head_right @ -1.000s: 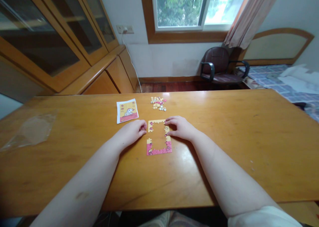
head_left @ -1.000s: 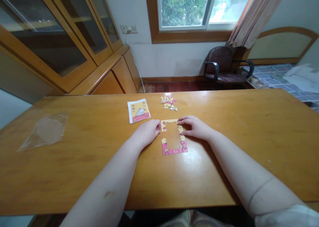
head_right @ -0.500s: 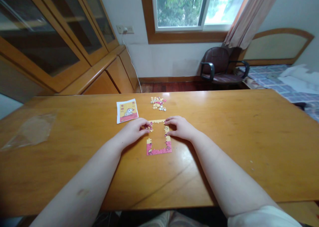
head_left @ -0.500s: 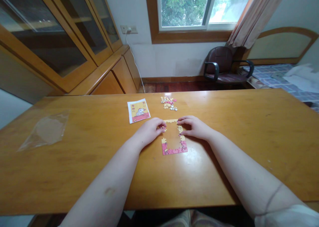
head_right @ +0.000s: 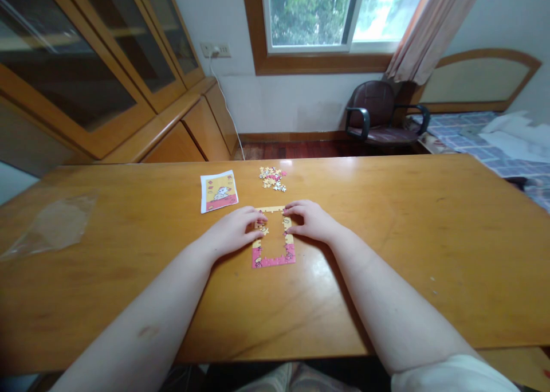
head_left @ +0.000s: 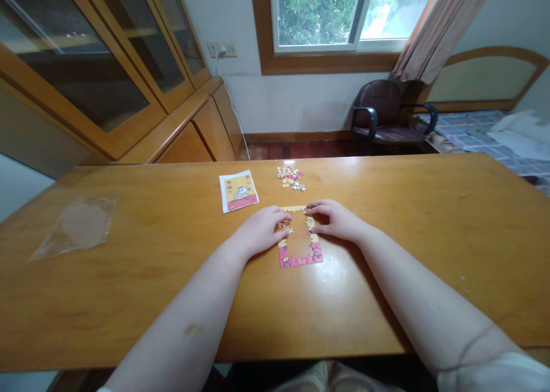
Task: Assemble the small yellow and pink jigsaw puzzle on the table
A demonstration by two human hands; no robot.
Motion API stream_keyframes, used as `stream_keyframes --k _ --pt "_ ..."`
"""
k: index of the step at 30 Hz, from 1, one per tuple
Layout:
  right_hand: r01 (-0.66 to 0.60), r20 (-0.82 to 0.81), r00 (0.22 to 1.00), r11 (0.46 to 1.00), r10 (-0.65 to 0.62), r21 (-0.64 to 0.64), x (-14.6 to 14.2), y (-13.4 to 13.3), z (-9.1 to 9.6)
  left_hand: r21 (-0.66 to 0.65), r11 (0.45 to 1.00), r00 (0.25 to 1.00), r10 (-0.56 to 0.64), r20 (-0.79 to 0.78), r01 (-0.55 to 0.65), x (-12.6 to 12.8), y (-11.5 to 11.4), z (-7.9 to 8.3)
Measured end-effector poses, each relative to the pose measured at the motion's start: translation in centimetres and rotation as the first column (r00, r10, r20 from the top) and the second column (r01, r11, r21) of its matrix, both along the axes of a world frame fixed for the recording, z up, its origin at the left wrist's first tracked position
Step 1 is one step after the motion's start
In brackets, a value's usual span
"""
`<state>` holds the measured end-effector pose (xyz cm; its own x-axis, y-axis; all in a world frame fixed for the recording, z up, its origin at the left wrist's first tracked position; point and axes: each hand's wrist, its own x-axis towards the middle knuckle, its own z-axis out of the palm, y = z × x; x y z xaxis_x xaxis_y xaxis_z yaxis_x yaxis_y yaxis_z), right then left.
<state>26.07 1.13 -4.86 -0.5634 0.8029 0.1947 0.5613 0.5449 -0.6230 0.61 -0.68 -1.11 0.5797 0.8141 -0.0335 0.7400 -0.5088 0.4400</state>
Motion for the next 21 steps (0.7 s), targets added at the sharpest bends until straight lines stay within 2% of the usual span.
stream_keyframes --k 4,21 --pt "-0.008 0.010 1.000 1.000 0.008 0.009 0.00 0.02 0.01 0.061 0.995 0.995 -0.072 -0.066 0.076 0.44 -0.09 -0.26" --pt "-0.008 -0.007 1.000 1.000 0.008 0.009 0.03 -0.05 0.00 0.012 1.000 0.995 -0.015 -0.095 0.016 0.89 -0.63 -0.32"
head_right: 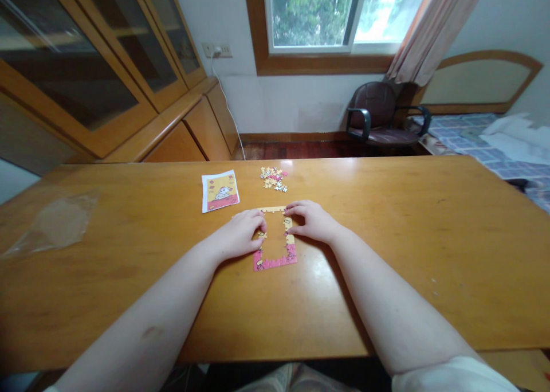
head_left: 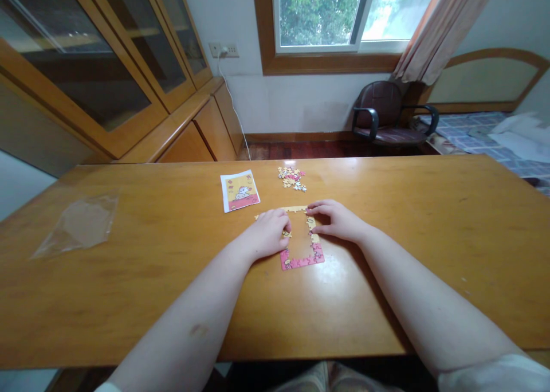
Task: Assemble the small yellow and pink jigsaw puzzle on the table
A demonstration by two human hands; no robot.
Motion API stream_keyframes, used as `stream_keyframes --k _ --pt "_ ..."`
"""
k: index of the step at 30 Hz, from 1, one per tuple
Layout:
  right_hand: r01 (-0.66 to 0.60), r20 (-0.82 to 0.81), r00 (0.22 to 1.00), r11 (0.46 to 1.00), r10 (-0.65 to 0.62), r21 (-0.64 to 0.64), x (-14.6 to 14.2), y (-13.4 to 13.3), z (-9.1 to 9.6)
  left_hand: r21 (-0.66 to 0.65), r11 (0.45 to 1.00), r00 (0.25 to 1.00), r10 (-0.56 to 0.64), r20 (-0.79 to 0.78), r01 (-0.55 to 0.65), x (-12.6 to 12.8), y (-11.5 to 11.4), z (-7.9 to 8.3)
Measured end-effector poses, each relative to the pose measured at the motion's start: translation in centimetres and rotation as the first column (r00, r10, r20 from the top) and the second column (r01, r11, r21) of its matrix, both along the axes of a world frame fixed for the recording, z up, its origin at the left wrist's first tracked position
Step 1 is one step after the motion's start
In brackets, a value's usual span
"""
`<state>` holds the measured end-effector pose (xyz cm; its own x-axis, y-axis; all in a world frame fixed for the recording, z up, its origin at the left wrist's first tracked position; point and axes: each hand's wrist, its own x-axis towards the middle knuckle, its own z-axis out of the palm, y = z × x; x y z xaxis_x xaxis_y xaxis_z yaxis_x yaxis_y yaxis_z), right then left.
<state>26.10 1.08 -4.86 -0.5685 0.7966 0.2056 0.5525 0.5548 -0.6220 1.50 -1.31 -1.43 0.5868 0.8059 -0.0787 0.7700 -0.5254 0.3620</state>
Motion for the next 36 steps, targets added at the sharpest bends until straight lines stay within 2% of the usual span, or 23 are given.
stream_keyframes --k 6,9,13,17,19,24,29,36 --pt "0.010 0.007 1.000 1.000 -0.010 -0.010 0.0 0.0 0.0 0.003 0.999 0.999 -0.041 -0.009 0.041 0.1 -0.2 0.5" --pt "0.011 0.016 1.000 1.000 -0.011 -0.010 0.0 0.0 0.0 -0.043 0.998 0.997 -0.053 0.047 0.055 0.0 0.0 0.5" --pt "0.001 0.003 1.000 1.000 -0.001 -0.002 0.0 0.1 0.0 -0.073 0.997 0.987 0.047 0.156 -0.036 -0.4 0.6 0.2" --pt "0.004 0.003 1.000 1.000 -0.004 -0.007 0.0 0.1 -0.1 -0.144 0.975 0.964 0.193 0.181 -0.168 -0.9 1.1 0.1" --pt "0.008 0.007 1.000 1.000 -0.008 -0.005 0.0 0.1 -0.1 -0.169 0.967 0.959 0.219 0.182 -0.189 -1.1 1.3 0.0" --pt "0.001 0.030 1.000 1.000 -0.001 0.007 0.0 0.1 -0.2 -0.147 0.974 0.970 0.193 0.149 -0.171 -1.6 1.6 -0.6" --pt "0.008 0.030 1.000 1.000 -0.008 -0.005 0.0 0.1 0.0 -0.183 0.965 0.965 0.214 0.149 -0.186 -1.5 1.7 -1.1" --pt "0.006 0.036 0.999 1.000 -0.006 -0.011 -0.1 0.1 0.0 -0.146 0.971 0.972 0.208 0.108 -0.192 -1.1 1.4 -0.5"
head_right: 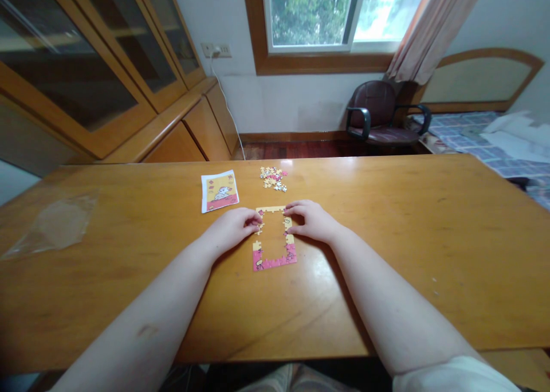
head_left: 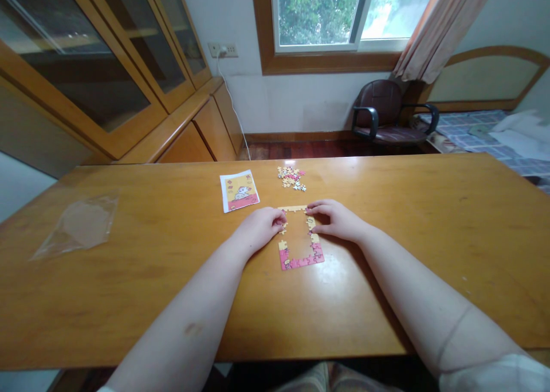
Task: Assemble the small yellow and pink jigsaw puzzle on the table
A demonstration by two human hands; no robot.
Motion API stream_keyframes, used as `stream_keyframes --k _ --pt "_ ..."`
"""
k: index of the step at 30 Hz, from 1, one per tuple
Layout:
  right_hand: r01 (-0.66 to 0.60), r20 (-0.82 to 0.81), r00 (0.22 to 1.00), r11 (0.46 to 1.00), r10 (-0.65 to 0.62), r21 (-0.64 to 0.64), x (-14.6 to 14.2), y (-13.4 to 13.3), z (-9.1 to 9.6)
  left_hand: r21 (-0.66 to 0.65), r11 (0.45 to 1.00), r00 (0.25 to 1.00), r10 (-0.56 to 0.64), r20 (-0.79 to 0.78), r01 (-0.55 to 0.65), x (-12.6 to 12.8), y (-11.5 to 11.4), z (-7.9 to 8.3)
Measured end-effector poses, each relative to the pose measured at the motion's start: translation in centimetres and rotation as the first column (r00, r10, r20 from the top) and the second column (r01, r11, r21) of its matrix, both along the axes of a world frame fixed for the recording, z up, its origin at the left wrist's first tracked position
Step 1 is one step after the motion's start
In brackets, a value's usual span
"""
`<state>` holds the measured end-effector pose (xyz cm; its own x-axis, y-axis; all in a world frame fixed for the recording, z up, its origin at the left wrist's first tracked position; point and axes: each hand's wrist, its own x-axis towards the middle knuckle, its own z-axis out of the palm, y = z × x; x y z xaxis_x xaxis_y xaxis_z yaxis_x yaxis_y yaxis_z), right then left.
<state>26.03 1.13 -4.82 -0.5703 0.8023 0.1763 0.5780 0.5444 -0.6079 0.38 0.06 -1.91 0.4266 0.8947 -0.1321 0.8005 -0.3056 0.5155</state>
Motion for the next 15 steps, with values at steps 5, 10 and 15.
stream_keyframes --k 5,10,15 --pt "0.003 -0.012 1.000 1.000 -0.003 0.002 -0.02 -0.01 -0.12 0.060 0.997 0.998 -0.041 -0.048 0.044 0.02 -0.23 0.37" --pt "0.007 -0.014 1.000 1.000 -0.007 0.007 0.02 -0.02 -0.13 0.096 0.994 0.989 -0.039 -0.142 0.053 -0.30 -0.48 0.79" --pt "0.010 -0.017 1.000 1.000 -0.010 -0.003 0.06 0.01 -0.06 0.068 0.997 0.981 -0.030 -0.189 0.043 -0.28 -0.60 0.93"
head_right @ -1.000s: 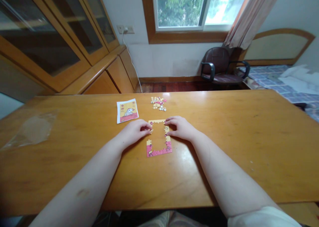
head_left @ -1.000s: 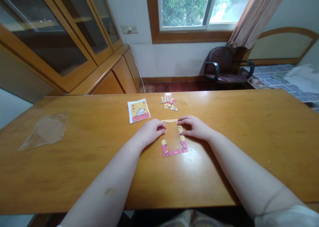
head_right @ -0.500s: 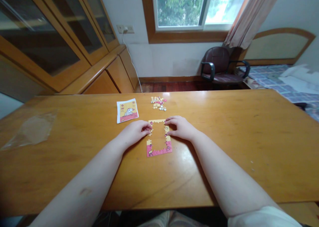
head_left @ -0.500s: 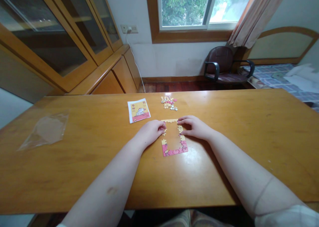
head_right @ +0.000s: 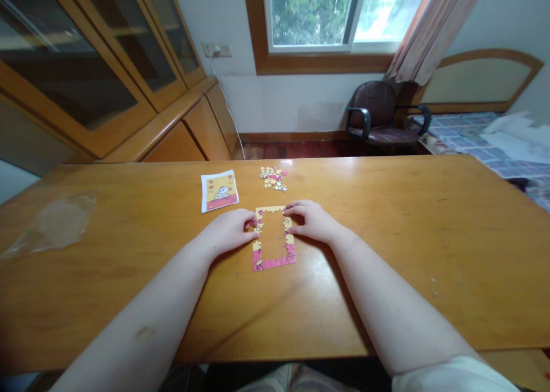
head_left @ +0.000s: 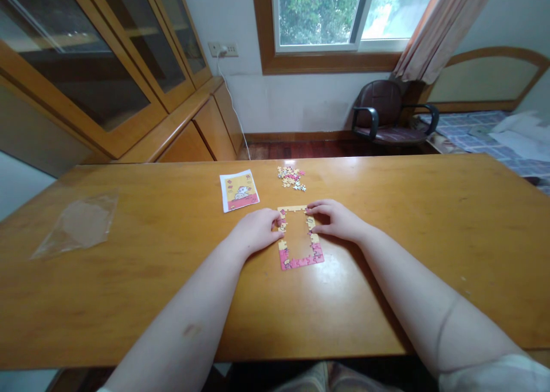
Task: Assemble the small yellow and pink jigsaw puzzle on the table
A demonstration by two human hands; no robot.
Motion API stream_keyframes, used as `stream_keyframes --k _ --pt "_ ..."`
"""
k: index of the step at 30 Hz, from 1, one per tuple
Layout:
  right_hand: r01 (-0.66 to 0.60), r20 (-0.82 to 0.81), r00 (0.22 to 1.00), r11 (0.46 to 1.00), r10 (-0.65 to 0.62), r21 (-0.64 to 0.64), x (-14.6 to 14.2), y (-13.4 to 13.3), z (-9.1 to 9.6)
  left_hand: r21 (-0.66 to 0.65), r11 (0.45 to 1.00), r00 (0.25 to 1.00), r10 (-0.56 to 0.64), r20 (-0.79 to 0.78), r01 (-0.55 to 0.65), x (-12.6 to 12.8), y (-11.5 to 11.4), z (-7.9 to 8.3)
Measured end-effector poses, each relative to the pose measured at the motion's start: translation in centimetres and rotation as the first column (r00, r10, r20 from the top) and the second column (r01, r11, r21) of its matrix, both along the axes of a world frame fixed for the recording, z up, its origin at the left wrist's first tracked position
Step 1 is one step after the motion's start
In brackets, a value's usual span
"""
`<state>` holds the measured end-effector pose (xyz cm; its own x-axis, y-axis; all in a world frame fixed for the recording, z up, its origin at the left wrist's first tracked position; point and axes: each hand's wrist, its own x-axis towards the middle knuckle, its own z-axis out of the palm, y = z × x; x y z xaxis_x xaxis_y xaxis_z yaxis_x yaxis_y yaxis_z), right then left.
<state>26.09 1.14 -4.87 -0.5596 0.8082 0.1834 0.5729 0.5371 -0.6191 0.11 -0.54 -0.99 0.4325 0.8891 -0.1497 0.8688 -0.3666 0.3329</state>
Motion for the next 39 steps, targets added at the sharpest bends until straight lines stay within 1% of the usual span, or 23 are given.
stream_keyframes --k 19,24,26,30,33,39 --pt "0.005 0.004 1.000 1.000 -0.005 0.009 -0.1 -0.1 0.1 -0.010 0.999 0.999 -0.040 0.013 0.040 0.1 0.1 -0.2" --pt "-0.001 0.005 1.000 1.000 0.001 0.009 0.0 -0.1 0.1 -0.004 1.000 0.999 -0.030 0.021 0.030 0.1 0.0 0.3" --pt "-0.006 0.006 1.000 1.000 0.006 0.011 0.0 -0.1 0.0 -0.037 0.998 0.999 -0.044 0.018 0.045 0.0 -0.1 0.8" --pt "0.001 -0.016 1.000 1.000 -0.001 0.015 0.0 -0.1 0.0 -0.147 0.983 0.994 -0.107 0.025 0.109 -0.2 -0.1 1.3" --pt "0.012 -0.037 0.999 1.000 -0.012 0.006 0.0 -0.1 0.0 -0.171 0.979 0.993 -0.115 0.008 0.115 -0.2 -0.1 1.1" --pt "0.000 -0.029 1.000 1.000 0.001 0.027 0.0 -0.2 0.2 -0.133 0.982 0.990 -0.138 -0.003 0.136 0.0 0.0 0.3"
